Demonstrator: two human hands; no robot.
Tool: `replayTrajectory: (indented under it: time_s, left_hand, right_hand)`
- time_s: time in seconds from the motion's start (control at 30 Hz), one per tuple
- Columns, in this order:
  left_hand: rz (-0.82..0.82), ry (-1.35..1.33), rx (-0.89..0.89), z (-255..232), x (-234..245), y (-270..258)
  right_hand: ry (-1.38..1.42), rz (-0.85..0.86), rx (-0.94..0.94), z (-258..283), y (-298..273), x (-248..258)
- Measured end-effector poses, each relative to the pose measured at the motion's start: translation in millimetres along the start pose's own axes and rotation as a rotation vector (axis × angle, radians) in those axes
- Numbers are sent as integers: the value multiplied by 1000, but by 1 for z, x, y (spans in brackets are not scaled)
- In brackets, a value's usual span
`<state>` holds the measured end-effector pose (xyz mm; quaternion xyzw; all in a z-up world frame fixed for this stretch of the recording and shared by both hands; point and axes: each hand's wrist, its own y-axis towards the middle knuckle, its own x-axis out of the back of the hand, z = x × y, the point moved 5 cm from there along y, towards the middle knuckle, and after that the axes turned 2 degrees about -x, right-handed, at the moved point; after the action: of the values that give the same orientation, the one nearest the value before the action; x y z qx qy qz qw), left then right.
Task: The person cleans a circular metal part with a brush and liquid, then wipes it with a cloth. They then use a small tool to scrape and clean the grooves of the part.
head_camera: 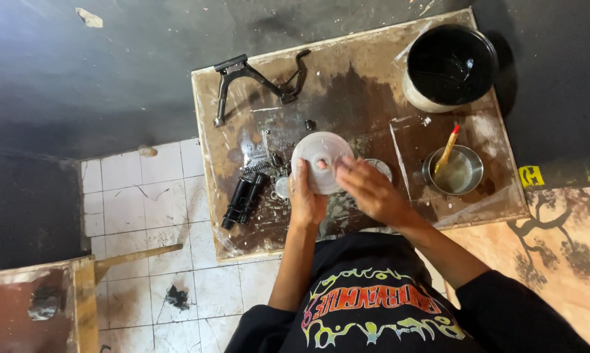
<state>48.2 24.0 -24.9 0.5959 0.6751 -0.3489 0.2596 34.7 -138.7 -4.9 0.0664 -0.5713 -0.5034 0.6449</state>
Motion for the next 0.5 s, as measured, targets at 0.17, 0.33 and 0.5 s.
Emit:
replayTrajectory:
  time_s: [0.17,0.33,0.5]
  left_hand:
    - [45,35,29,-7,5,2]
    - [71,-16,79,-2,15,5]
    - [48,17,28,-18,-2,1]
  right_hand:
    - [-55,17,51,-3,4,10]
    - [-31,57,140,8,10,10]
    - [12,-56,2,-12,6,0]
